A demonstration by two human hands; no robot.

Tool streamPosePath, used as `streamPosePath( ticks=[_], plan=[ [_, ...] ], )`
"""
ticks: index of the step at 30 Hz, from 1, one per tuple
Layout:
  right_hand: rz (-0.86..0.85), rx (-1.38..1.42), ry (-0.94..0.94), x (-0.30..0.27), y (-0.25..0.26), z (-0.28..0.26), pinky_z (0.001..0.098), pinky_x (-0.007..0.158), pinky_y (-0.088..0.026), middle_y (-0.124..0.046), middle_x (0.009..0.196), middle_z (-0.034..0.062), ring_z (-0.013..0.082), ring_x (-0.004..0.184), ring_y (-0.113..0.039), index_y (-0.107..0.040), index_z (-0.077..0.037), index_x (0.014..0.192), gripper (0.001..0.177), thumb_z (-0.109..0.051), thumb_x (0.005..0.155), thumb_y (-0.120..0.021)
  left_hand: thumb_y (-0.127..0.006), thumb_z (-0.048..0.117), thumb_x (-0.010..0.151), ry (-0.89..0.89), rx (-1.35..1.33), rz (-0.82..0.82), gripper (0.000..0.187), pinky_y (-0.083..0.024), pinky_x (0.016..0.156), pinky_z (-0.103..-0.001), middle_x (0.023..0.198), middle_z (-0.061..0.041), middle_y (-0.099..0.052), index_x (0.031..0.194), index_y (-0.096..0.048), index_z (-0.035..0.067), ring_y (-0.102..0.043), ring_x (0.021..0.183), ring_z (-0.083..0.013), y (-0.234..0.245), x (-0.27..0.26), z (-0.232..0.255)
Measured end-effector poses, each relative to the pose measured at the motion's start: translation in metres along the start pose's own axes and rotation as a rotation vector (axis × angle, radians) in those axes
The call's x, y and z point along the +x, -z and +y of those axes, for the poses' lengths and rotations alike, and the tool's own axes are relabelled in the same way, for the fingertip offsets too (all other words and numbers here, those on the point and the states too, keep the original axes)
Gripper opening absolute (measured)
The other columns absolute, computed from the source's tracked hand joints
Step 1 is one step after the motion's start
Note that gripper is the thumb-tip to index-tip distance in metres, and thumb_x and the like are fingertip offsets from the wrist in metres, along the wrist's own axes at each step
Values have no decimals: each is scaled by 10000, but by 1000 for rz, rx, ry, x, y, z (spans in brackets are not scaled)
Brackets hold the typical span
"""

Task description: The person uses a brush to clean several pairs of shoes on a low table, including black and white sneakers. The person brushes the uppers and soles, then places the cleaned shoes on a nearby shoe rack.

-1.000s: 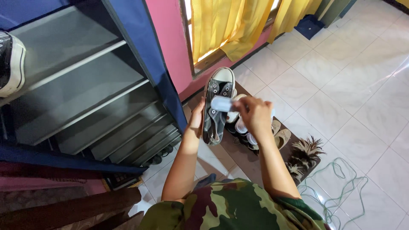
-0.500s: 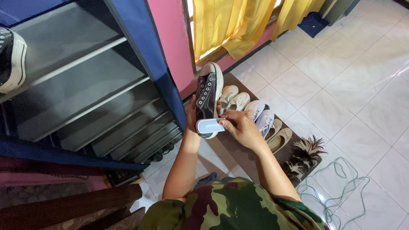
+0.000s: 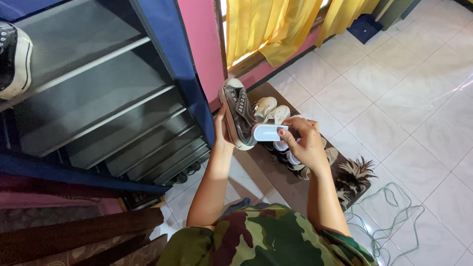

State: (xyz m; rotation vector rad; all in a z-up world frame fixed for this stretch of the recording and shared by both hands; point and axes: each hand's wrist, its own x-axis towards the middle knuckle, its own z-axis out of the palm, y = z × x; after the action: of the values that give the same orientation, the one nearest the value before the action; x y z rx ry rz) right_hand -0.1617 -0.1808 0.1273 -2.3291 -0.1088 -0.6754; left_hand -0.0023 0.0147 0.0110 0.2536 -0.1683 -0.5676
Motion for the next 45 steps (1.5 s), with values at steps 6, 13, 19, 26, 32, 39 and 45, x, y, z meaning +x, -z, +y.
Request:
streamPosePath(
  ticks=[6,13,19,26,32,39,45],
  plan=[
    [-152,-109,37,4,10,-35,415,939,-370,-731,899,61,257,886,-646,-742,-99,986,311,-397,898,-744,-621,404,962,-80,234,359,474,-603,824,-450,1062,-114,-702,1279,-592,52,-719,920,-263,28,14,-6],
    [-353,-224,188,1,-7,-48,414,863,-381,-683,809,53,246,834,-639,-736,-124,920,269,-391,888,-748,-625,381,1014,75,247,222,470,-587,742,-387,998,-133,-700,1290,-580,3,-699,839,-264,23,-1,-9],
    [-284,-361,18,5,-12,-46,438,901,-368,-696,798,31,226,815,-633,-746,-150,920,272,-418,879,-749,-695,309,890,-128,638,345,554,-578,718,-399,981,-138,-653,1343,-419,146,-669,834,-241,55,16,-19],
    [-371,-184,102,9,-20,-38,415,868,-378,-684,763,22,208,790,-639,-767,-161,920,224,-381,891,-732,-396,637,1059,-225,636,197,641,-555,827,-305,1087,-70,-625,1342,-539,81,-623,940,-145,144,55,-37],
    [-223,-218,106,10,-20,-37,414,822,-367,-696,770,22,229,730,-631,-761,-120,951,264,-376,892,-737,-362,597,1061,-10,658,140,588,-550,773,-333,1054,-107,-634,1416,-506,151,-638,906,-181,66,12,-27],
    [47,-220,-89,14,-21,-26,406,856,-386,-713,830,53,236,757,-649,-750,-82,977,313,-391,926,-760,-468,472,1100,-73,732,23,603,-497,953,-331,1277,-91,-616,1554,-424,78,-595,1115,-170,69,9,-32],
    [-120,-178,72,12,-26,-38,409,808,-376,-743,842,70,248,781,-666,-754,-78,966,321,-392,901,-748,-601,452,952,-61,791,-186,756,-484,1102,-337,1407,-107,-574,1551,-357,59,-586,1286,-196,62,5,-34]
  ],
)
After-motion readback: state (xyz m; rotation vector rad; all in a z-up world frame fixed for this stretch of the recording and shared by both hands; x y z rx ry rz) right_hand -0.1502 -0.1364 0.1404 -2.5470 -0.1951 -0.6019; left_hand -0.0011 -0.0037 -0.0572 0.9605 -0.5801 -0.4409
